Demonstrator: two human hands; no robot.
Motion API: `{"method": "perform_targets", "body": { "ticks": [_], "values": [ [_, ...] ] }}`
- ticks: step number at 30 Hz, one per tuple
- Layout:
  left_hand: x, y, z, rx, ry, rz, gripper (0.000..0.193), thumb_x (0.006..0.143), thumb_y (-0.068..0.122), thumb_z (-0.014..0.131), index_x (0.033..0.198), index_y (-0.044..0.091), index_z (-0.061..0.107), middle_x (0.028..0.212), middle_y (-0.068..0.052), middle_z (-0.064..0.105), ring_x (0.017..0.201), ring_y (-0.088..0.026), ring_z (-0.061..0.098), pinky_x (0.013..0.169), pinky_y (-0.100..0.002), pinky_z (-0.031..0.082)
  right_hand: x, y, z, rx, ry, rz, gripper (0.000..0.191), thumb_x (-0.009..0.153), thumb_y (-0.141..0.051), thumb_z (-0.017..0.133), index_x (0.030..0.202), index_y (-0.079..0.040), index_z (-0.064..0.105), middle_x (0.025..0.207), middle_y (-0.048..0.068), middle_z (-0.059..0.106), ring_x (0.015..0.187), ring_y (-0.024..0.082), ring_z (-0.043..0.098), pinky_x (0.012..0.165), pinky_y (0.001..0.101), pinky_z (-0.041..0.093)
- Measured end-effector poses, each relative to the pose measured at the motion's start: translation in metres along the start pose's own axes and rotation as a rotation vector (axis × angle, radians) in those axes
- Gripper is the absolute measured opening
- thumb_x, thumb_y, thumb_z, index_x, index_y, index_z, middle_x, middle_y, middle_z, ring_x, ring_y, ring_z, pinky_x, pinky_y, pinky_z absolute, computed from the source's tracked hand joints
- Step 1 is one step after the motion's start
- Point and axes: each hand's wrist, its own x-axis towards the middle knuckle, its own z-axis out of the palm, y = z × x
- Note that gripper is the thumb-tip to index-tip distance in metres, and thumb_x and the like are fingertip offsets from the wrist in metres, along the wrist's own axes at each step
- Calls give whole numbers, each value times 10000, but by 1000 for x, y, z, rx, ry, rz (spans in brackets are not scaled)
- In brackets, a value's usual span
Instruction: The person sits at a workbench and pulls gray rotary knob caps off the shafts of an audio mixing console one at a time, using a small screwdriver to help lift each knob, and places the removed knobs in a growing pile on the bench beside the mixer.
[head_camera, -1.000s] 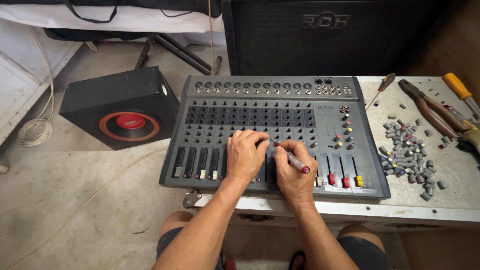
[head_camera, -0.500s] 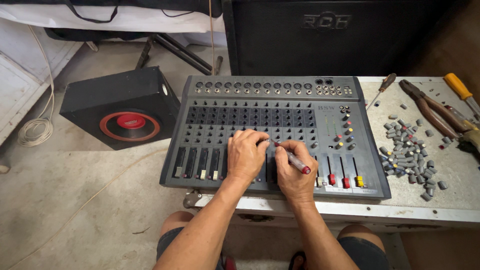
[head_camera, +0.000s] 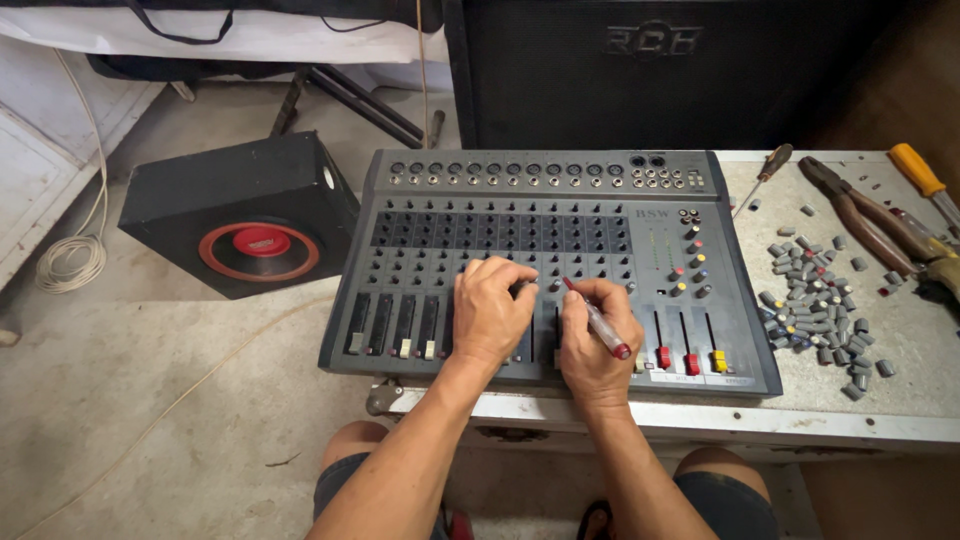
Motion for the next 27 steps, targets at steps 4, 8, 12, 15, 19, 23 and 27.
{"method": "perform_targets", "body": {
  "ticks": [4, 8, 12, 15, 19, 23, 27],
  "values": [
    [-1, -2, 3, 0, 0, -11, 48, 789, 139, 780, 834, 132, 768, 876, -11, 722, 922, -263, 636, 828, -414, 473, 2, -1, 0, 0, -11, -32, 125, 949, -112, 685, 1005, -2, 661, 804, 74, 715, 675, 129, 655, 645, 285, 535],
    [-1, -4, 6, 9, -3, -8, 46, 776, 143, 787, 819, 135, 772, 867, -13, 720, 920, -268, 636, 824, -415, 476, 3, -2, -1, -25, -21, -12, 118, 943, -114, 685, 986, -5, 665, 784, 74, 715, 663, 128, 661, 641, 287, 535],
    [-1, -5, 8, 16, -8, -1, 52, 762, 138, 792, 811, 142, 776, 867, -7, 717, 927, -267, 633, 834, -416, 478, 3, -4, -2, -20, -23, -2, 121, 940, -116, 683, 980, -3, 665, 776, 76, 713, 658, 131, 657, 637, 290, 531],
    [-1, -5, 9, 29, -21, -1, 61, 760, 137, 795, 817, 149, 777, 874, -2, 712, 942, -265, 630, 842, -417, 475, 3, -4, -2, -24, -20, -3, 118, 940, -115, 683, 974, -3, 666, 773, 77, 710, 659, 130, 653, 641, 289, 532],
    [1, -5, 5, 61, -40, -5, 132, 750, 125, 785, 881, 133, 769, 935, -11, 713, 970, -275, 622, 854, -427, 462, 4, -8, 1, -15, -26, 0, 114, 940, -110, 681, 974, -2, 666, 779, 77, 711, 657, 128, 649, 638, 289, 532],
    [3, -6, 2, 72, -42, -6, 136, 771, 169, 800, 896, 129, 765, 943, -19, 705, 969, -279, 616, 854, -431, 456, 5, -9, 5, -11, -28, 10, 118, 939, -115, 686, 977, -4, 667, 782, 80, 716, 663, 130, 663, 640, 290, 538],
    [3, -7, 2, 81, -49, -10, 84, 797, 174, 791, 874, 146, 774, 929, 1, 712, 966, -268, 619, 856, -423, 459, 5, -9, 6, -27, -31, -13, 118, 944, -116, 688, 980, -6, 668, 791, 84, 718, 672, 137, 670, 652, 293, 541]
  ]
}}
